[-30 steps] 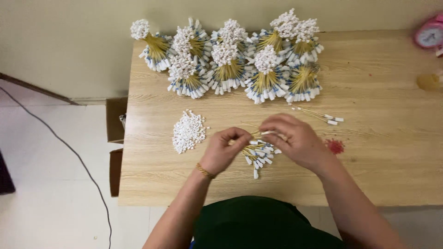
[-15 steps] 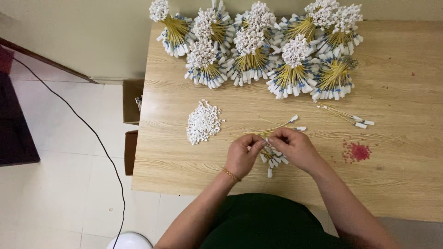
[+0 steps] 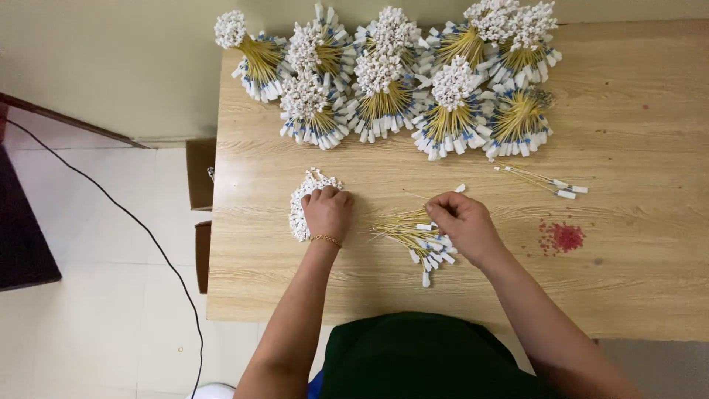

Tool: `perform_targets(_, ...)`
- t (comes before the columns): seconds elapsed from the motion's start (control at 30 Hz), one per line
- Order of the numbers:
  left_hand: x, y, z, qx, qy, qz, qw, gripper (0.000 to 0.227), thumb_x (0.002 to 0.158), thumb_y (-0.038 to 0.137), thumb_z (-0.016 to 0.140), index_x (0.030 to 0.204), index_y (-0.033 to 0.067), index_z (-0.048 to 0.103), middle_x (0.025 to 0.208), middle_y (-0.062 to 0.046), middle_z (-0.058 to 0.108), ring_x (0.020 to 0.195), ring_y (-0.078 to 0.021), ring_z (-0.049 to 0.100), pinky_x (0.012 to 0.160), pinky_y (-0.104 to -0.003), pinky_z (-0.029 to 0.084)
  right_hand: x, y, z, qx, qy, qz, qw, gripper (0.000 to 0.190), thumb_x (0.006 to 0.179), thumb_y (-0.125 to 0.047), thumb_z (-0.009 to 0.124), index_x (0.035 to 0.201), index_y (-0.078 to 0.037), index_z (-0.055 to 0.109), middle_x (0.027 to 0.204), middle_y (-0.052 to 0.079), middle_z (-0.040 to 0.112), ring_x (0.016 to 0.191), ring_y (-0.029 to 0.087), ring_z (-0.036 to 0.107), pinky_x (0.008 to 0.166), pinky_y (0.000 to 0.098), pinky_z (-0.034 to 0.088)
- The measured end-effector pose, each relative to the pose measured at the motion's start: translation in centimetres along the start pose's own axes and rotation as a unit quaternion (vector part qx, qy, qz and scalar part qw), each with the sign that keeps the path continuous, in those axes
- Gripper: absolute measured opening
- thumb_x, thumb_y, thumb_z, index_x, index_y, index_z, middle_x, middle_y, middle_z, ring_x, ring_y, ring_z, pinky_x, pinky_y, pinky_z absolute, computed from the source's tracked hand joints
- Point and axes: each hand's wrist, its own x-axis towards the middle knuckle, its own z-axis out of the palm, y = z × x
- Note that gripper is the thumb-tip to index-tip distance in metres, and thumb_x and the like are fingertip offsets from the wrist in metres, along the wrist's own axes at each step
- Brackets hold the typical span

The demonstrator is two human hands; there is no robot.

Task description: Assembling small white caps onto the ends of yellow wires at a workbench

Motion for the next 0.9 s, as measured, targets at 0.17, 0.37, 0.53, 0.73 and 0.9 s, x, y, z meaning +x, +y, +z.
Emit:
perform_targets(0.17,1.9,4.0,-8.0,-0.266,-0.052,-0.078,0.959,0.01,0.084,0.033,0.071,0.092,0.0265,0.071,0.09,0.004,0.071,0.089,-0.017,0.068,0.082,-0.034,0.052,-1.4,-3.9,-0.3,-0.024,0.008,-0.069,0.997,0.007,0.084,-0.006,0.07,0.09,-0.001,0.07,0.065,0.009,0.059,0.063,0.012,0.052,0.058,0.025,0.045)
perform_targets(0.37,2.4,10.5,-15.9,-0.757,-0.105,-0.177,0.62,0.018,0.083,0.008,0.077,0.098,0.0043,0.068,0.087,-0.009,0.073,0.079,-0.0144,0.069,0.078,-0.027,0.056,-3.7,-10.2,-0.6,-0.151,0.0,-0.175,0.973,0.005,0.082,-0.007,0.072,0.086,-0.005,0.071,0.069,0.009,0.058,0.065,0.016,0.058,0.059,0.0275,0.049)
perform_targets(0.53,0.7,12.8,-17.2,-0.833,-0.122,-0.193,0.505,0.016,0.087,0.004,0.07,0.101,-0.0017,0.068,0.089,-0.012,0.072,0.081,-0.0192,0.072,0.076,-0.029,0.059,-5.9,-12.9,-0.8,-0.188,0.039,-0.226,0.955,0.005,0.079,-0.006,0.075,0.08,-0.008,0.07,0.067,0.008,0.058,0.06,0.016,0.059,0.055,0.0249,0.049)
perform_targets(0.73,-0.7,13.4,-16.8,-0.877,-0.166,-0.185,0.411,0.017,0.091,0.003,0.064,0.107,-0.0028,0.064,0.091,-0.014,0.07,0.082,-0.0217,0.072,0.076,-0.029,0.06,-6.8,-12.7,-1.1,-0.214,0.045,-0.263,0.94,0.004,0.081,-0.008,0.074,0.08,-0.008,0.07,0.068,0.008,0.058,0.059,0.018,0.06,0.054,0.026,0.049)
perform_targets(0.9,-1.0,13.4,-17.6,-0.885,-0.177,-0.176,0.394,0.018,0.091,0.006,0.064,0.108,-0.0014,0.064,0.091,-0.014,0.07,0.083,-0.0215,0.072,0.077,-0.031,0.06,-7.6,-13.2,-1.1,-0.223,0.063,-0.287,0.93,0.005,0.082,-0.008,0.074,0.08,-0.009,0.069,0.068,0.007,0.059,0.059,0.017,0.062,0.055,0.0243,0.051)
